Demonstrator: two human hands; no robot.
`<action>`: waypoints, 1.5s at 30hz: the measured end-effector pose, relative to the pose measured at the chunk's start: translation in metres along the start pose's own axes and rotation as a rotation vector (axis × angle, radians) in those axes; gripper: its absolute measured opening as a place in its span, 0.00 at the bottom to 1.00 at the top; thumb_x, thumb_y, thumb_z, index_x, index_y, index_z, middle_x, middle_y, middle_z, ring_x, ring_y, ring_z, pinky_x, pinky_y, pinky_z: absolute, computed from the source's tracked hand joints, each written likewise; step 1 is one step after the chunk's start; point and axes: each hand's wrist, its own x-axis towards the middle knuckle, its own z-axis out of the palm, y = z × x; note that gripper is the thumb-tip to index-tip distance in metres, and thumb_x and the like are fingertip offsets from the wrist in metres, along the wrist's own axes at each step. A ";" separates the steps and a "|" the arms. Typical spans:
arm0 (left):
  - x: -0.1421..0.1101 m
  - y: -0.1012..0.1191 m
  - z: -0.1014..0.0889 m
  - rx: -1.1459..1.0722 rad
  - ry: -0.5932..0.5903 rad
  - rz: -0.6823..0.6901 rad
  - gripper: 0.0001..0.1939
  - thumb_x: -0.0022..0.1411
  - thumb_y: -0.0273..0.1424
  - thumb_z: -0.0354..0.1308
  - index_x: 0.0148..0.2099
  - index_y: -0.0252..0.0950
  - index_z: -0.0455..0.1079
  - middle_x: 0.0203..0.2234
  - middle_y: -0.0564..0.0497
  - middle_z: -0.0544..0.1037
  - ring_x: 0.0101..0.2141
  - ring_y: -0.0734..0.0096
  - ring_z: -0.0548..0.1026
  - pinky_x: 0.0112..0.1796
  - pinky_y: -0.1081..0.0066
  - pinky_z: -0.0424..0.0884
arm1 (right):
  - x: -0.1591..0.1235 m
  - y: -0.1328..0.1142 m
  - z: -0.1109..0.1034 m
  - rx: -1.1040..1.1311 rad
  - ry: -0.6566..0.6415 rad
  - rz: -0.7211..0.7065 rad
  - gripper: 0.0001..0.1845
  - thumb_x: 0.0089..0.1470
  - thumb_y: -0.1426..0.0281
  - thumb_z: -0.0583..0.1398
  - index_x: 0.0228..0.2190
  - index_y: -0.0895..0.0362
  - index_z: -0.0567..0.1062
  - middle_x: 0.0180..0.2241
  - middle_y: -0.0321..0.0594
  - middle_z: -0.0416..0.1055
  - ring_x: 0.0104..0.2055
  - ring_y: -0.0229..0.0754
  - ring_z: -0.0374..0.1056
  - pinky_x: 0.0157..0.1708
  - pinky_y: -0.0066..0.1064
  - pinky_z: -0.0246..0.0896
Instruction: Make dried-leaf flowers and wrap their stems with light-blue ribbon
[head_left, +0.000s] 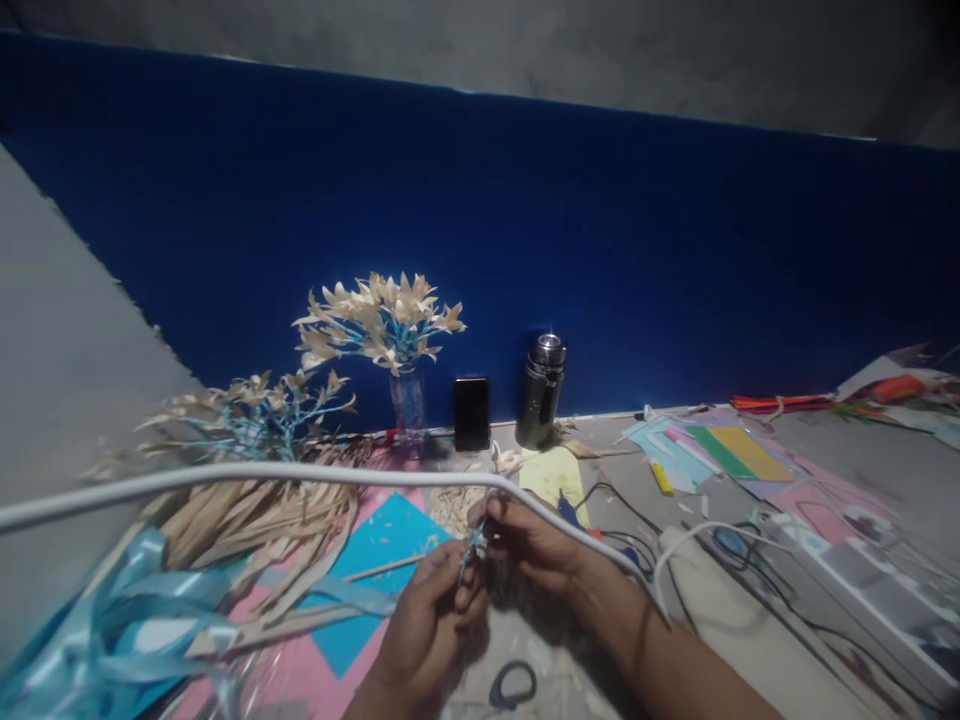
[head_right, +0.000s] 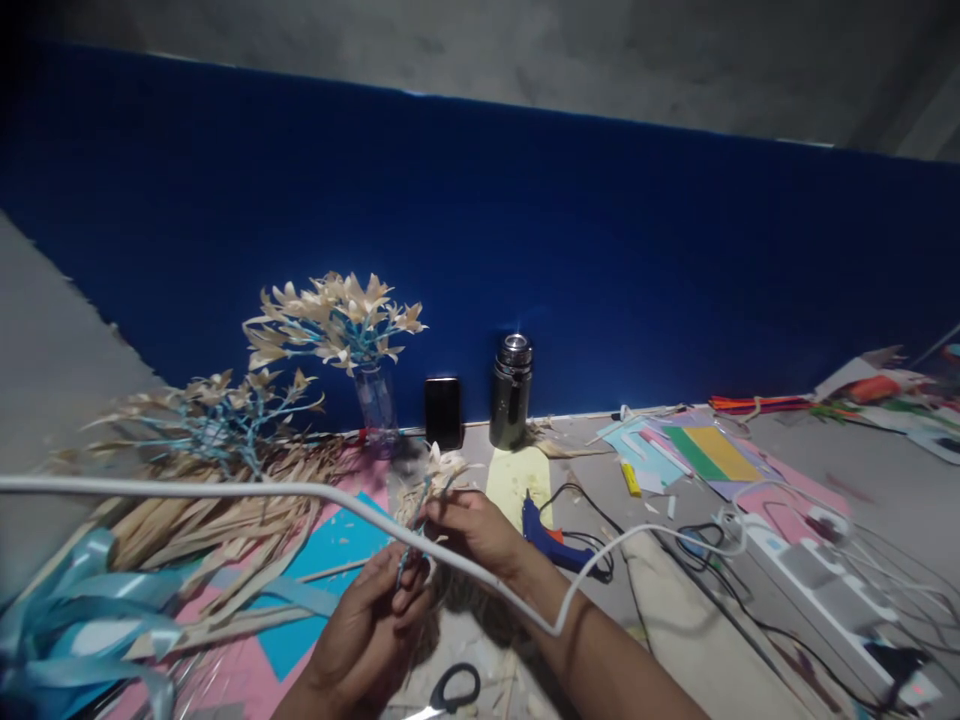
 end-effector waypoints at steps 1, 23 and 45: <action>-0.001 0.001 -0.001 0.005 -0.008 -0.003 0.17 0.47 0.31 0.78 0.28 0.31 0.72 0.19 0.55 0.69 0.17 0.85 0.59 0.17 0.82 0.54 | 0.000 0.001 0.000 0.015 -0.024 0.020 0.24 0.36 0.55 0.78 0.26 0.60 0.79 0.23 0.34 0.71 0.24 0.34 0.64 0.25 0.24 0.57; 0.001 0.001 0.002 0.520 0.362 0.395 0.17 0.50 0.43 0.75 0.28 0.35 0.78 0.20 0.54 0.72 0.23 0.75 0.65 0.24 0.77 0.63 | -0.013 0.002 0.018 -0.766 0.359 -0.541 0.10 0.51 0.66 0.65 0.34 0.57 0.84 0.29 0.39 0.78 0.29 0.41 0.69 0.32 0.29 0.64; -0.009 0.014 0.019 0.482 0.267 0.380 0.14 0.50 0.37 0.76 0.25 0.35 0.76 0.21 0.55 0.70 0.24 0.74 0.62 0.25 0.75 0.61 | -0.008 -0.007 0.013 -0.363 0.186 -0.357 0.20 0.44 0.53 0.72 0.27 0.57 0.78 0.26 0.37 0.70 0.28 0.38 0.60 0.30 0.29 0.57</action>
